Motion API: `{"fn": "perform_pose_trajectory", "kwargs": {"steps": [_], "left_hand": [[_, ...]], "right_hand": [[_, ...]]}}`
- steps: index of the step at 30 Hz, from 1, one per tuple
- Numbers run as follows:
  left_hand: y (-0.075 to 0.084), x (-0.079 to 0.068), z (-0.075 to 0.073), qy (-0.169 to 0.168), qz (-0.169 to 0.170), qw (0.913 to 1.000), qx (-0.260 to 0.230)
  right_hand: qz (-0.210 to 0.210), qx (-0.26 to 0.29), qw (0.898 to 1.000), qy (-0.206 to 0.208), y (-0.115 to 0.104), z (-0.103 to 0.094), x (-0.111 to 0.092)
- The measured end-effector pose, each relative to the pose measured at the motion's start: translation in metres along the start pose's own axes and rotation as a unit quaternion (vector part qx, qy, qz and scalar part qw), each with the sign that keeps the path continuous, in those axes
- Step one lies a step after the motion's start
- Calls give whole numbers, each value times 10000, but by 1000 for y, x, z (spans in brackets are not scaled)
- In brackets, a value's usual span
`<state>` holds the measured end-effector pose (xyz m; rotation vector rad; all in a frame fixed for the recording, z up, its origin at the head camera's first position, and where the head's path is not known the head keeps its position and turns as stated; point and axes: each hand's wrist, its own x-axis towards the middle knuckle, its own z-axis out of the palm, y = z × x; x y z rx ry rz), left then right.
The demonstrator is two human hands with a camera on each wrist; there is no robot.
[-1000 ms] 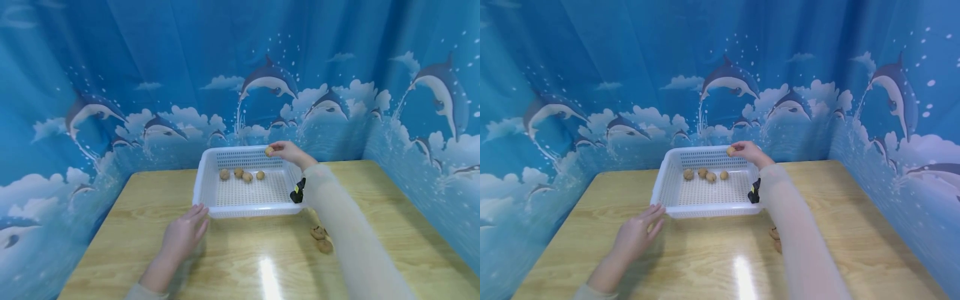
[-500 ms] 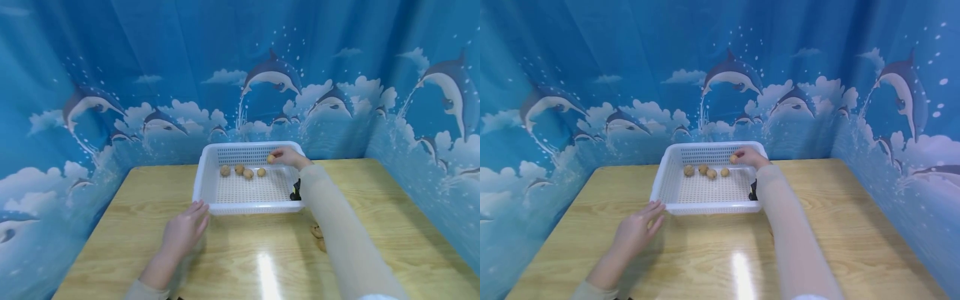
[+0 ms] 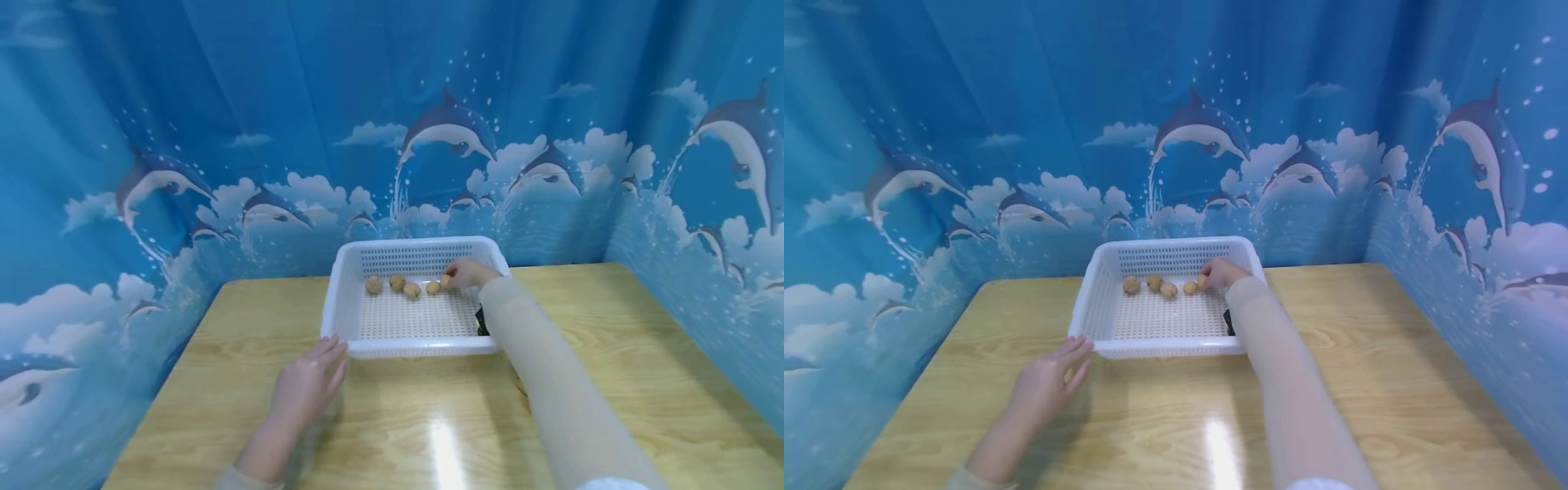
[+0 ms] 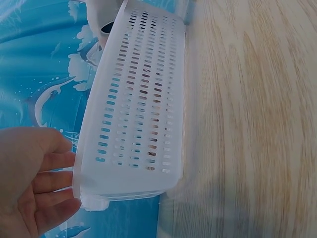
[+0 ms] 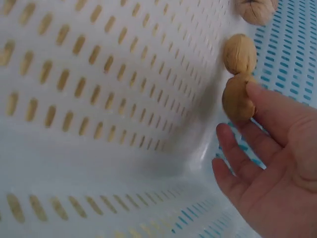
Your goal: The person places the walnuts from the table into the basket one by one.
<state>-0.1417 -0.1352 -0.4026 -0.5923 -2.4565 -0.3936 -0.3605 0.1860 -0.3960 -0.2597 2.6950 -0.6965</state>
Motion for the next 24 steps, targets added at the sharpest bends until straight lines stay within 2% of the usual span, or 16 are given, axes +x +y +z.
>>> {"fn": "perform_pose_trajectory", "kwargs": {"steps": [10, 14, 21, 24], "left_hand": [[3, -3, 0, -92, -88, 9999, -18], [4, -3, 0, -118, -93, 9999, -40], [2, 0, 1, -98, -166, 9998, -92], [-1, 0, 1, -99, -211, 9997, -79]], "right_hand": [[72, -84, 9999, -113, 5, 7, 5], [-54, 1, 10000, -54, 5, 3, 0], [-650, 614, 9958, 202, -8, -37, -24], [-779, 961, 9920, 255, -10, -56, -38]]}}
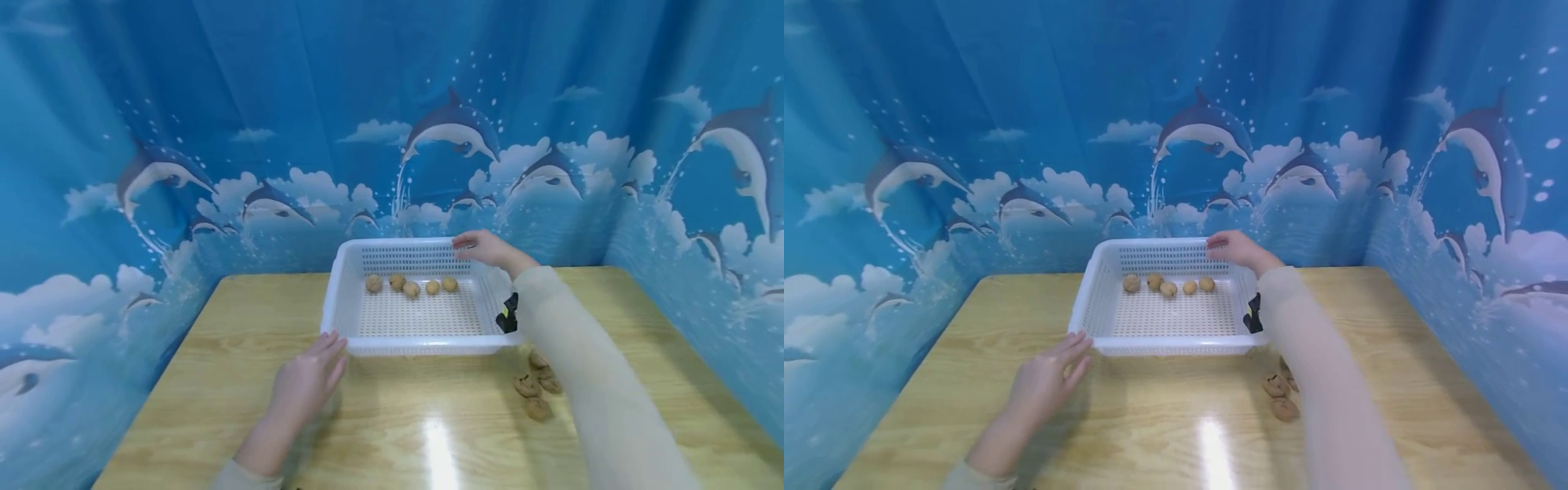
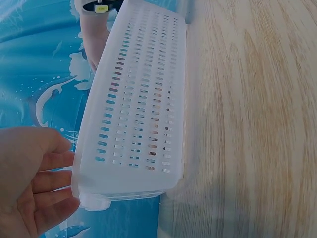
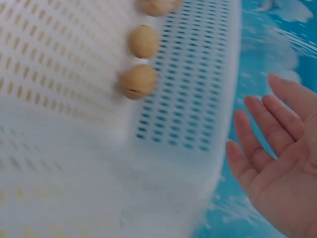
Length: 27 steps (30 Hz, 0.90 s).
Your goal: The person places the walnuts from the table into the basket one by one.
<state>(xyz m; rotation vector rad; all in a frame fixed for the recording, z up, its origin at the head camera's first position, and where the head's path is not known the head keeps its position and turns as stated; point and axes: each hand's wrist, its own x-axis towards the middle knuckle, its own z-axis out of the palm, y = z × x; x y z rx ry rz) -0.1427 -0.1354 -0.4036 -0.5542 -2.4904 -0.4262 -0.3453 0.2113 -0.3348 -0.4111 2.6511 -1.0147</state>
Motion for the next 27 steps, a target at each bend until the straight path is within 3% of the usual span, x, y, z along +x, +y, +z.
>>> {"fn": "perform_pose_trajectory", "kwargs": {"steps": [5, 11, 19, 27], "left_hand": [[-1, 0, -1, -18, 19, 10000, -3], [-1, 1, -1, -25, 71, 10000, 33], [-2, 0, 0, -1, 250, 9997, 72], [-3, -2, 0, -28, 165, 9999, -22]], "right_hand": [[-66, 542, 9984, 177, -1, -21, -27], [-33, 1058, 9940, 281, 12, -29, -59], [17, 1224, 9917, 387, 51, -22, -108], [-113, 1012, 9939, 419, 93, -3, -150]]}}
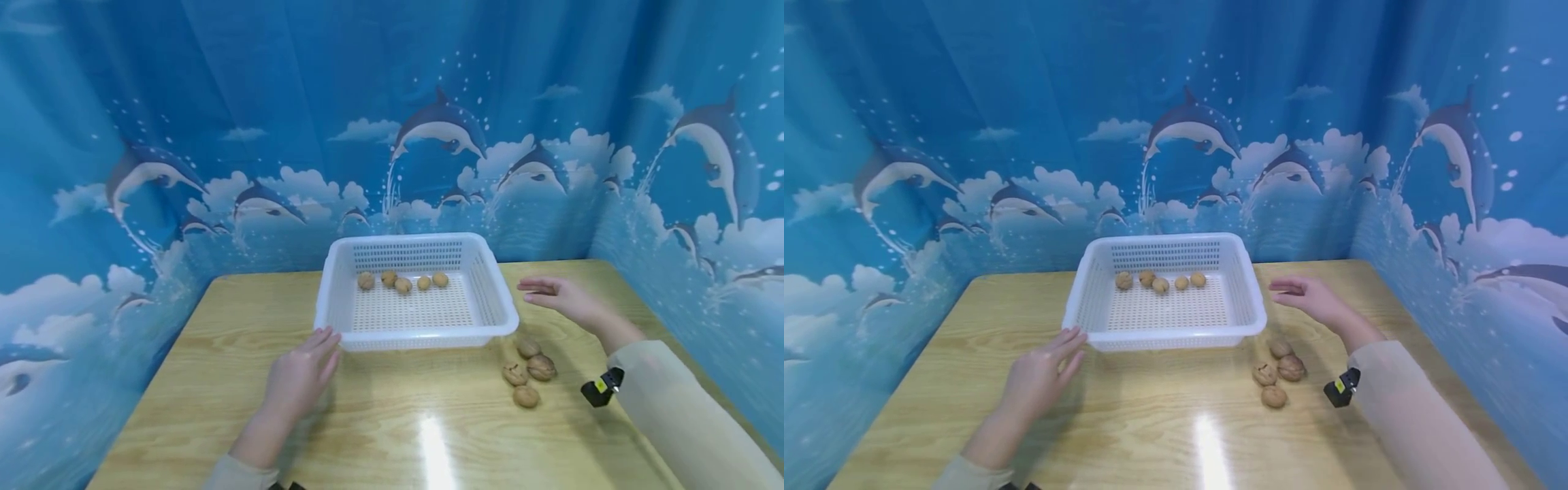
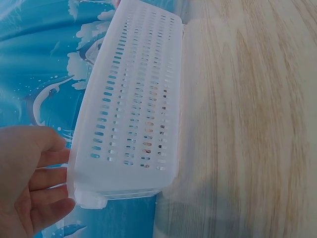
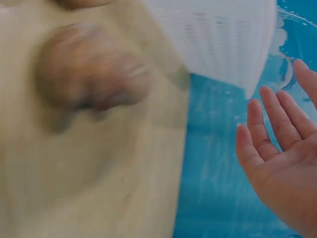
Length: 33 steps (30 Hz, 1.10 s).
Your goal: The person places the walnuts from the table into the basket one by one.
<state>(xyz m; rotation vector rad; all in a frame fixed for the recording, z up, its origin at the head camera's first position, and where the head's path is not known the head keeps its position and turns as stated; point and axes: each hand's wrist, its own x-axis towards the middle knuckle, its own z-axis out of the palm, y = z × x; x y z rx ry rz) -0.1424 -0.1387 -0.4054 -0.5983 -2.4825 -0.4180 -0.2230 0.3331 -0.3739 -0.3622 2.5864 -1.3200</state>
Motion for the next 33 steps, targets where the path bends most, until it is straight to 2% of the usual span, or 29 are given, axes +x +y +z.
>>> {"fn": "perform_pose_trajectory", "kwargs": {"steps": [5, 10, 13, 20, 29, 33], "left_hand": [[0, 0, -1, -19, 6, 10000, 5], [0, 0, -2, 33, -22, 10000, -2], [0, 0, -1, 47, -23, 10000, -12], [0, 0, 1, 12, -81, 10000, -37], [-2, -1, 1, 13, -62, 10000, -33], [-2, 0, 1, -16, -53, 10000, -64]], "right_hand": [[71, -116, 9999, -102, 23, 8, -23], [31, -138, 9998, -155, 36, 15, -36], [-1, -159, 9998, -136, 37, 19, -41], [83, -601, 9978, -254, 30, 28, -55], [-161, -856, 9961, -158, 39, 32, -65], [-75, -957, 9953, -115, 42, 36, -68]]}}
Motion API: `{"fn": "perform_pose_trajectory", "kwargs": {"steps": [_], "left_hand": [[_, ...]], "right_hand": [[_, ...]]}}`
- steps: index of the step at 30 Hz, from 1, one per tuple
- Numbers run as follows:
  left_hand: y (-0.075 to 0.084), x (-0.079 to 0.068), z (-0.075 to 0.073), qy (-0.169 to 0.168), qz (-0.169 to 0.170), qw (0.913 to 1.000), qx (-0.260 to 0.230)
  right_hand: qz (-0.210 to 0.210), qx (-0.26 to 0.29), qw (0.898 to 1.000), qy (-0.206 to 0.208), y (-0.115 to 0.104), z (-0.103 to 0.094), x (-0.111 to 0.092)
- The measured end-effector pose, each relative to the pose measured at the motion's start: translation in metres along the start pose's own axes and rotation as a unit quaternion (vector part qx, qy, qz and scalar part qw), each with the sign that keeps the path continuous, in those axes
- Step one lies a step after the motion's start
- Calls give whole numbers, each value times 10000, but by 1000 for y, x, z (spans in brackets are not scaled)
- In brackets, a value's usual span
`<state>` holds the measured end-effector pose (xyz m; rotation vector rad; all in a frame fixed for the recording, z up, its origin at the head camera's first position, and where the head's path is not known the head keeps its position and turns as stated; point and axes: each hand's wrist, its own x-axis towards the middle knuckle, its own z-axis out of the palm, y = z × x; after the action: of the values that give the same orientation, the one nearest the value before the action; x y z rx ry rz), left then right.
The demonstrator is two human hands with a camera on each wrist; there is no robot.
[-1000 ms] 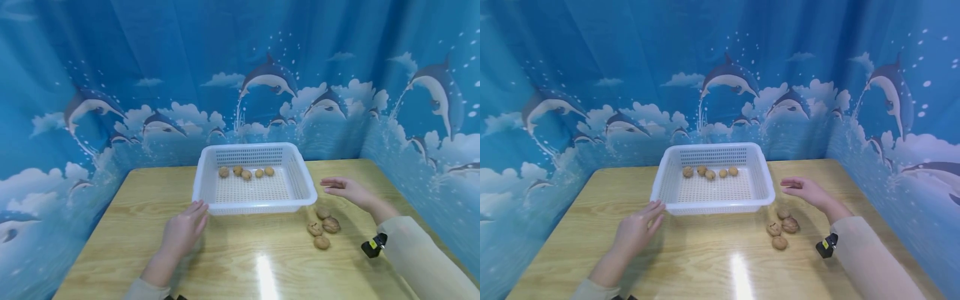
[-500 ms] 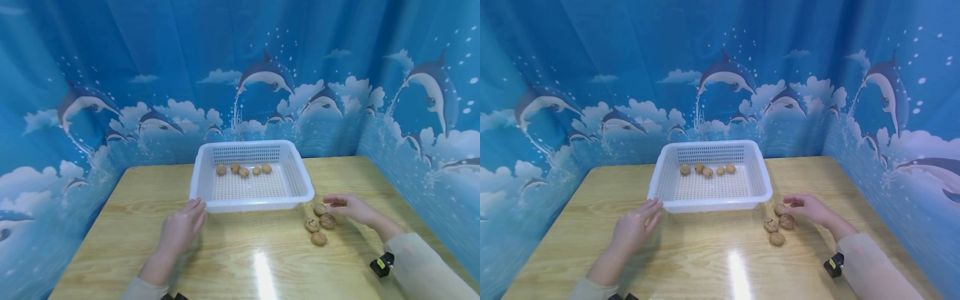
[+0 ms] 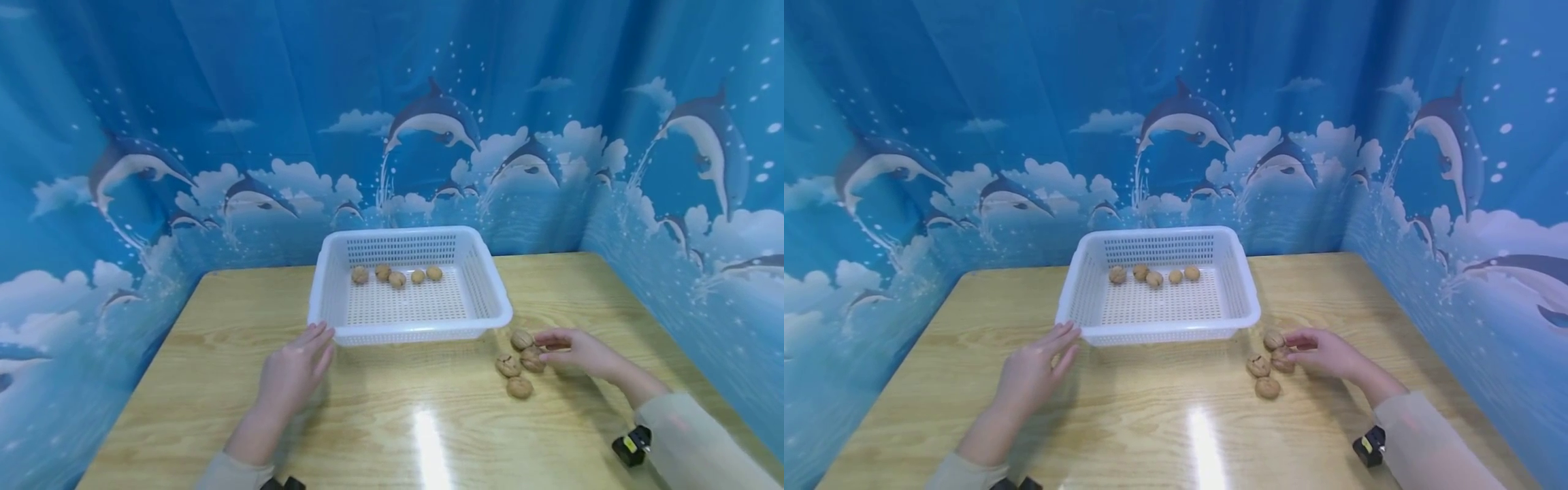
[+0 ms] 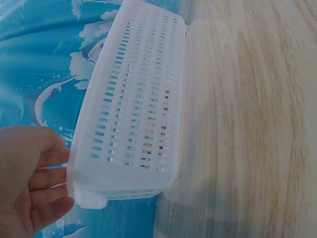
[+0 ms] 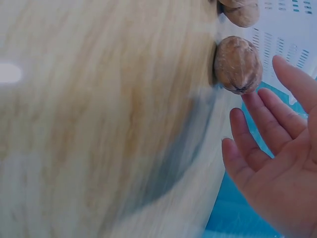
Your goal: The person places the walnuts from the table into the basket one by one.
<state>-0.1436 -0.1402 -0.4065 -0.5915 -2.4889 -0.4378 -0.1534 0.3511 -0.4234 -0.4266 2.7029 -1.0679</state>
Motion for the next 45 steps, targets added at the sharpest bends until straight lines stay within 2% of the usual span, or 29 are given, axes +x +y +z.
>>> {"fn": "perform_pose_trajectory", "kwargs": {"steps": [4, 13, 21, 28, 38, 45], "left_hand": [[0, 2, -1, -31, 25, 10000, 7], [0, 3, -3, -41, -48, 9999, 87], [1, 1, -1, -88, -69, 9999, 84], [2, -2, 0, -15, -75, 9999, 71], [1, 1, -2, -7, -49, 10000, 86], [3, 1, -2, 15, -15, 10000, 65]], "right_hand": [[140, -5, 9999, -44, 2, 4, -2], [-36, -372, 9993, -69, 2, 11, 0], [56, -508, 9985, -207, 0, 15, -3], [-170, -548, 9976, -376, 0, 15, -7], [-57, -318, 9993, -179, -5, 9, -10], [-188, -479, 9986, 130, -12, 2, -13]]}}
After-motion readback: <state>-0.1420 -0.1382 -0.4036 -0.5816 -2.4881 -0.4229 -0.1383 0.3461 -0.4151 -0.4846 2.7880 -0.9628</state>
